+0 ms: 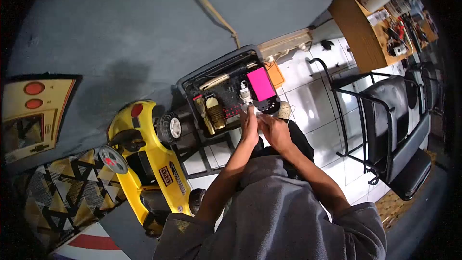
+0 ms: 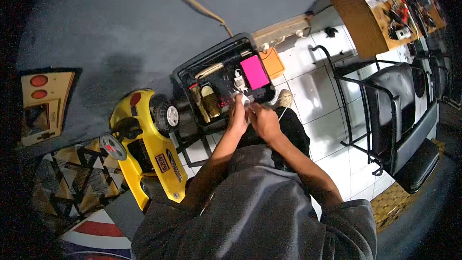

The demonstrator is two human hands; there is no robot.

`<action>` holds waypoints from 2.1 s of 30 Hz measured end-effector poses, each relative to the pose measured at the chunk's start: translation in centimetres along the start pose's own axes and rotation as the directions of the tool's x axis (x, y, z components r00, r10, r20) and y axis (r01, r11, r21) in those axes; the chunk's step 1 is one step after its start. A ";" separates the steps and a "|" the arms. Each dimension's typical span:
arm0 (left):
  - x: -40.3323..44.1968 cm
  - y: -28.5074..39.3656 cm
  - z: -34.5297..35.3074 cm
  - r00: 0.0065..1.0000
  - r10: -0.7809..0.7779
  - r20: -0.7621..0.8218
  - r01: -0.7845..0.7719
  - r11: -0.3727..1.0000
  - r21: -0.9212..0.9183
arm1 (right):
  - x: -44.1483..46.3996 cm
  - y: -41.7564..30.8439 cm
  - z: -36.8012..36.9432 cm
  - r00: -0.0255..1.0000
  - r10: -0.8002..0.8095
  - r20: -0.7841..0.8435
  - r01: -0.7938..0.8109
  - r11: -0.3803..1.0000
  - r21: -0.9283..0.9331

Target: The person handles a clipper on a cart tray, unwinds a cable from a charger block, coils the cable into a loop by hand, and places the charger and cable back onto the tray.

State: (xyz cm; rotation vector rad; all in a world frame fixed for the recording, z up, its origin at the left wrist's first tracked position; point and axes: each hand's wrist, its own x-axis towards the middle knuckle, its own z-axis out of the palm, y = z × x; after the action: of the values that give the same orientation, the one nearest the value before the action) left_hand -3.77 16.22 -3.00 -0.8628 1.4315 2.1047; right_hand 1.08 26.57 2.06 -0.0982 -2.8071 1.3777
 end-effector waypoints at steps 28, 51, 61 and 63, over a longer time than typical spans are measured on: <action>-8.9 2.5 -3.5 0.412 -0.067 0.909 -0.427 0.867 0.257 | 1.2 -10.4 -10.2 0.944 0.317 -0.090 -0.079 0.482 0.873; -19.5 7.0 3.3 0.598 0.500 0.627 -0.747 0.630 0.210 | -9.2 -11.0 -14.7 0.983 -0.120 0.138 0.095 0.980 0.172; -22.5 2.9 5.0 0.684 0.229 0.692 -0.650 0.622 0.437 | -11.0 -6.6 -16.9 0.988 0.042 0.147 -0.121 0.807 0.579; -21.9 2.0 5.1 0.705 0.167 0.689 -0.567 0.717 0.406 | -11.1 -5.7 -17.6 0.947 0.093 0.308 -0.307 0.546 0.780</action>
State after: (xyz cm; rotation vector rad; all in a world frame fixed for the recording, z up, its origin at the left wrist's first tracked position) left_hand 9.02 19.84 15.25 0.4050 1.8134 1.7248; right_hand 12.55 36.31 17.58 -0.2625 -1.9807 2.7645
